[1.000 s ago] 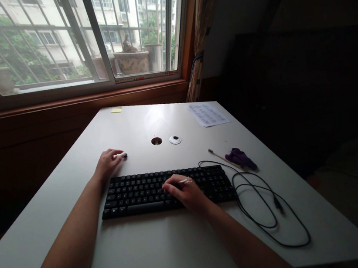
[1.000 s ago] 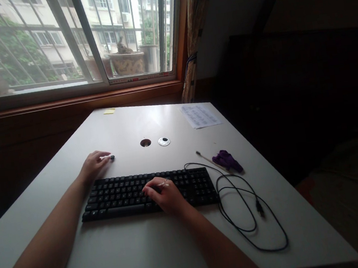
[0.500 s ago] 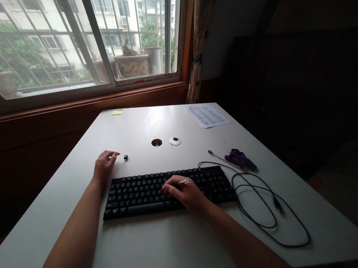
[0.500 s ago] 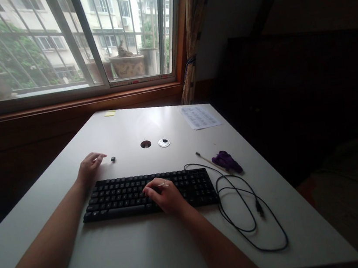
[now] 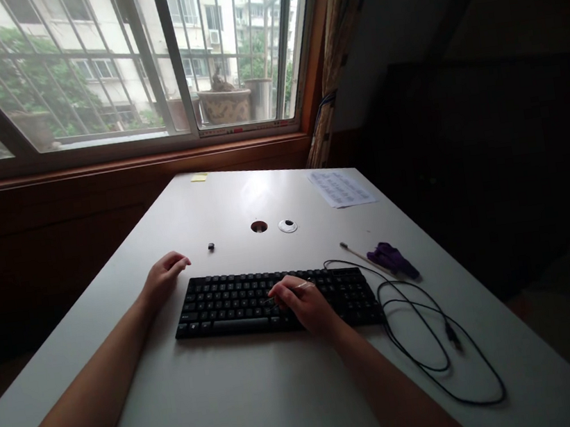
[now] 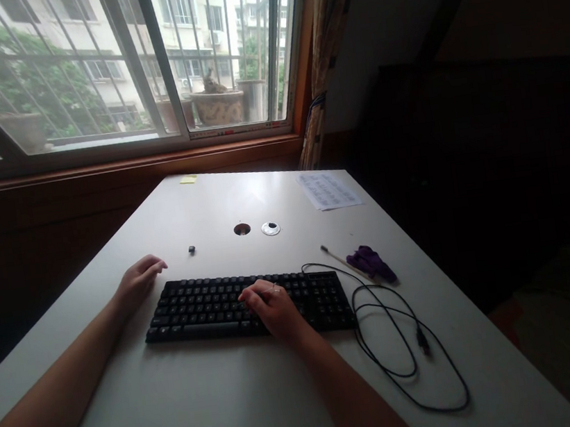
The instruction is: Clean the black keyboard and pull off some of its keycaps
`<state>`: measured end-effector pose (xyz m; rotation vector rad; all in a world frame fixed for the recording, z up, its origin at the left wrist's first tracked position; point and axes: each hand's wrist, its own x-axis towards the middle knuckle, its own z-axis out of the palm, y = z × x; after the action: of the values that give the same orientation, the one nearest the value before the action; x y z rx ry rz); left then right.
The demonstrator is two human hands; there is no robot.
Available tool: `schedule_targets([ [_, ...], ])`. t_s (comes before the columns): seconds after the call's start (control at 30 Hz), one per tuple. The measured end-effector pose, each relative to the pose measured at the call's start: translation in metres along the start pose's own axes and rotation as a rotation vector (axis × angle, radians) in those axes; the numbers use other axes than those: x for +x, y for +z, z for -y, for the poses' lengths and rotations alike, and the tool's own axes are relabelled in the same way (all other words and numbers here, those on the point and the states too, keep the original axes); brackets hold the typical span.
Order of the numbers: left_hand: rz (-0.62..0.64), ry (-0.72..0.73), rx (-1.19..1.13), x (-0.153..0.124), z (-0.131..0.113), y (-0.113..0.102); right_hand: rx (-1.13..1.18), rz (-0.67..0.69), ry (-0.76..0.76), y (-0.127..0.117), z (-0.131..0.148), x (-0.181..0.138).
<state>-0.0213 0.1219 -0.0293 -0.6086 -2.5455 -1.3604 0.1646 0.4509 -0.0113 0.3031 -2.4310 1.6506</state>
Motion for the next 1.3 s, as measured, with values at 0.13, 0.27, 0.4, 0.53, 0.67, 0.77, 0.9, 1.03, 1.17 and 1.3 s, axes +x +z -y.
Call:
schedule_targets([
  [0.13, 0.141, -0.007, 0.02, -0.024, -0.006, -0.011, 0.033, -0.009, 0.029, 0.001, -0.002, 0.001],
  [0.27, 0.22, 0.073, 0.075, -0.029, -0.01, -0.014, 0.148, -0.035, 0.069, 0.002, 0.001, 0.002],
  [0.4, 0.257, 0.1, 0.078, -0.026, -0.008, -0.015, 0.254, -0.065, 0.101, 0.002, 0.006, 0.003],
  [0.53, 0.292, 0.118, 0.05, -0.025, -0.007, -0.017, 0.222, -0.084, 0.09, 0.001, 0.006, 0.006],
  [0.67, 0.317, 0.126, 0.043, -0.023, -0.005, -0.018, 0.014, -0.139, 0.063, 0.003, 0.013, 0.019],
  [0.77, 0.334, 0.146, 0.034, -0.021, -0.002, -0.018, -0.049, -0.114, 0.089, 0.011, 0.024, 0.037],
  [0.9, 0.358, 0.149, -0.009, -0.02, 0.003, -0.018, -0.006, 0.005, 0.09, 0.036, 0.038, 0.07],
  [1.03, 0.363, 0.15, -0.042, -0.019, 0.008, -0.018, -0.07, 0.048, 0.063, 0.072, 0.042, 0.104],
  [1.17, 0.364, 0.158, -0.045, -0.017, 0.011, -0.017, -0.316, 0.029, -0.009, 0.096, 0.043, 0.126],
  [1.3, 0.378, 0.152, -0.053, -0.016, 0.011, -0.017, -0.535, 0.103, -0.039, 0.102, 0.052, 0.14],
])
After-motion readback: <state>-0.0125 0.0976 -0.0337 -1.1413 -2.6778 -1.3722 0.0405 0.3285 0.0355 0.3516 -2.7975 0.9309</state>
